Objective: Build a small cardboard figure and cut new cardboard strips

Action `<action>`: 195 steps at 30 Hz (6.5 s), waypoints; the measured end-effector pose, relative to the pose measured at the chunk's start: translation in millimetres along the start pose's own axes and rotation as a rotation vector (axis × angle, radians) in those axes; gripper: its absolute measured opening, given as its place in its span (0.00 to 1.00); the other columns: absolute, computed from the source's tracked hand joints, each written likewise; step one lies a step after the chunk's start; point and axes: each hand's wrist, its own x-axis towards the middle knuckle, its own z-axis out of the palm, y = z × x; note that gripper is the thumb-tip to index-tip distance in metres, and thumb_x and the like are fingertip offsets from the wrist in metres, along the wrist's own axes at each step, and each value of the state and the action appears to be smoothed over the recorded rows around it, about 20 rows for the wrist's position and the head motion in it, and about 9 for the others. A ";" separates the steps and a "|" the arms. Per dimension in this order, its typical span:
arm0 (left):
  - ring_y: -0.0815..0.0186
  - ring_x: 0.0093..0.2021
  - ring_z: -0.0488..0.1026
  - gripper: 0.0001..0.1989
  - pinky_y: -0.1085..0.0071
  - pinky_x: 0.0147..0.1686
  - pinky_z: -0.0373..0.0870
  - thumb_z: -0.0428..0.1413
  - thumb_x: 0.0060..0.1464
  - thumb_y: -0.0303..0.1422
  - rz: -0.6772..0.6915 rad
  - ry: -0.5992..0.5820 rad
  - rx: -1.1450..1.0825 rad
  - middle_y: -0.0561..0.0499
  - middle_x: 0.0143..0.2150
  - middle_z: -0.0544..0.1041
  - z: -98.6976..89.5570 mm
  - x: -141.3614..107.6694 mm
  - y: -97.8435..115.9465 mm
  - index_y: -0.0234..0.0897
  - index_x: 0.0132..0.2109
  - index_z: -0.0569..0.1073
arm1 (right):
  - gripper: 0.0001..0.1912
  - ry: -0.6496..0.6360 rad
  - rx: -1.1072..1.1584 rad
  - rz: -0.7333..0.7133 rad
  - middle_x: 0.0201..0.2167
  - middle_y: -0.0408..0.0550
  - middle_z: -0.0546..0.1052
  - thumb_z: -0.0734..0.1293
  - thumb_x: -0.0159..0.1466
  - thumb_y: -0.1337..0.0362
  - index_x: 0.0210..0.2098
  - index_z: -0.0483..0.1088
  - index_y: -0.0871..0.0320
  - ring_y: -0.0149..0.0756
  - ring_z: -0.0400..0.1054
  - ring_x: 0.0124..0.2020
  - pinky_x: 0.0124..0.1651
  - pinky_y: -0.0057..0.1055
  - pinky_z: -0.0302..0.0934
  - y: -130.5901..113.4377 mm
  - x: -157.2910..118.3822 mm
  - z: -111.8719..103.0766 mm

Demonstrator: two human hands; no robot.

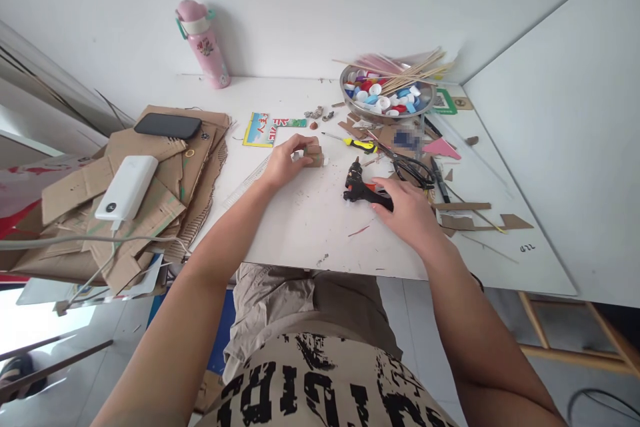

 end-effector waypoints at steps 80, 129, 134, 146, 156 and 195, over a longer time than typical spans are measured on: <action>0.53 0.49 0.89 0.24 0.57 0.53 0.84 0.74 0.59 0.47 -0.078 0.116 -0.198 0.46 0.47 0.90 2.8 13.6 -4.1 0.43 0.50 0.71 | 0.12 0.097 0.459 -0.257 0.47 0.48 0.88 0.74 0.61 0.63 0.45 0.77 0.51 0.47 0.83 0.50 0.56 0.46 0.77 -61.6 162.5 37.4; 0.51 0.59 0.84 0.23 0.54 0.64 0.79 0.73 0.49 0.32 -0.114 0.067 0.387 0.44 0.55 0.88 -1.8 9.7 13.0 0.40 0.53 0.80 | 0.24 -0.030 0.311 -0.321 0.54 0.53 0.88 0.70 0.61 0.73 0.55 0.77 0.51 0.54 0.83 0.57 0.61 0.52 0.76 -51.1 158.6 31.7; 0.51 0.58 0.84 0.18 0.53 0.64 0.78 0.71 0.48 0.35 -0.127 -0.004 0.396 0.47 0.52 0.89 -6.3 10.2 11.8 0.41 0.47 0.80 | 0.34 -0.073 0.274 -0.370 0.64 0.54 0.85 0.69 0.61 0.74 0.66 0.72 0.49 0.54 0.82 0.62 0.64 0.52 0.75 -56.4 159.4 35.4; 0.52 0.58 0.83 0.18 0.54 0.64 0.77 0.70 0.49 0.34 -0.138 -0.007 0.391 0.48 0.54 0.89 -5.4 8.5 15.4 0.41 0.48 0.81 | 0.17 -0.084 0.386 -0.344 0.52 0.50 0.88 0.74 0.60 0.73 0.47 0.81 0.52 0.52 0.83 0.55 0.65 0.55 0.76 -42.4 161.1 29.9; 0.53 0.56 0.83 0.17 0.55 0.63 0.77 0.69 0.49 0.34 -0.138 0.012 0.430 0.48 0.53 0.89 -5.0 7.3 17.5 0.41 0.48 0.82 | 0.15 -0.027 0.376 -0.338 0.48 0.48 0.89 0.74 0.62 0.72 0.47 0.84 0.52 0.49 0.83 0.52 0.63 0.50 0.75 -42.1 161.3 34.9; 0.51 0.57 0.85 0.17 0.55 0.62 0.79 0.70 0.49 0.33 -0.114 0.012 0.431 0.47 0.54 0.90 -3.9 6.1 16.6 0.43 0.47 0.78 | 0.31 -0.060 0.230 -0.443 0.65 0.47 0.84 0.68 0.62 0.74 0.61 0.82 0.45 0.54 0.78 0.63 0.70 0.58 0.70 -44.8 158.1 32.8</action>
